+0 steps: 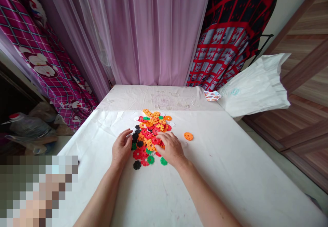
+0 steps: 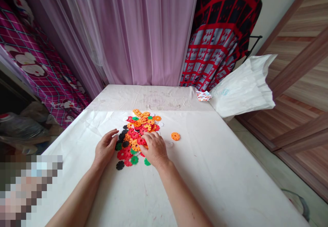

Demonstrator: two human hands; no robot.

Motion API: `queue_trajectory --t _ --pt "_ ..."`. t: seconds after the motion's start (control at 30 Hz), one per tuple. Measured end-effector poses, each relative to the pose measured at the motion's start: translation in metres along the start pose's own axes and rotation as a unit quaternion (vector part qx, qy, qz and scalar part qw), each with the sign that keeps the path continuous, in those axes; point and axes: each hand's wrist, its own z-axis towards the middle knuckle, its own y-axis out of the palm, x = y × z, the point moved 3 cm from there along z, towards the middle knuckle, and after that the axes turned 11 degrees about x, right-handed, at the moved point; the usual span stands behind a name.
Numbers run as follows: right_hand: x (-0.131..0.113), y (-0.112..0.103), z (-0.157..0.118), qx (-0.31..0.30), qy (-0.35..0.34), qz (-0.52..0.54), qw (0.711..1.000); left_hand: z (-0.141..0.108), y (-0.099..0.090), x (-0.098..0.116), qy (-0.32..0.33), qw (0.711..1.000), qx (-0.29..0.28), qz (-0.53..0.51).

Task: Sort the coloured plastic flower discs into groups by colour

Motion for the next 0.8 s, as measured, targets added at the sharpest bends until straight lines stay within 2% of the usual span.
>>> queue_trajectory --t 0.2,0.37,0.43,0.53,0.67,0.8 --pt "-0.001 0.012 0.007 -0.032 0.001 -0.016 0.999 -0.001 0.000 0.001 -0.014 1.000 -0.006 -0.015" --pt "0.007 0.004 0.007 0.010 -0.003 -0.034 0.999 -0.001 0.001 -0.003 -0.005 1.000 0.001 -0.017" --pt "0.024 -0.006 0.012 0.044 0.012 -0.045 0.998 -0.001 0.002 -0.004 -0.002 1.000 0.001 -0.015" --pt "0.064 -0.021 0.025 0.069 0.068 -0.101 0.990 0.000 0.002 -0.005 0.000 1.000 -0.002 -0.009" --pt "0.114 -0.028 0.038 0.006 0.145 -0.180 0.973 0.000 0.001 -0.005 -0.003 1.000 -0.008 -0.003" --pt "0.130 -0.026 0.043 -0.042 0.115 -0.180 0.976 0.000 0.000 -0.004 -0.011 1.000 -0.010 -0.006"
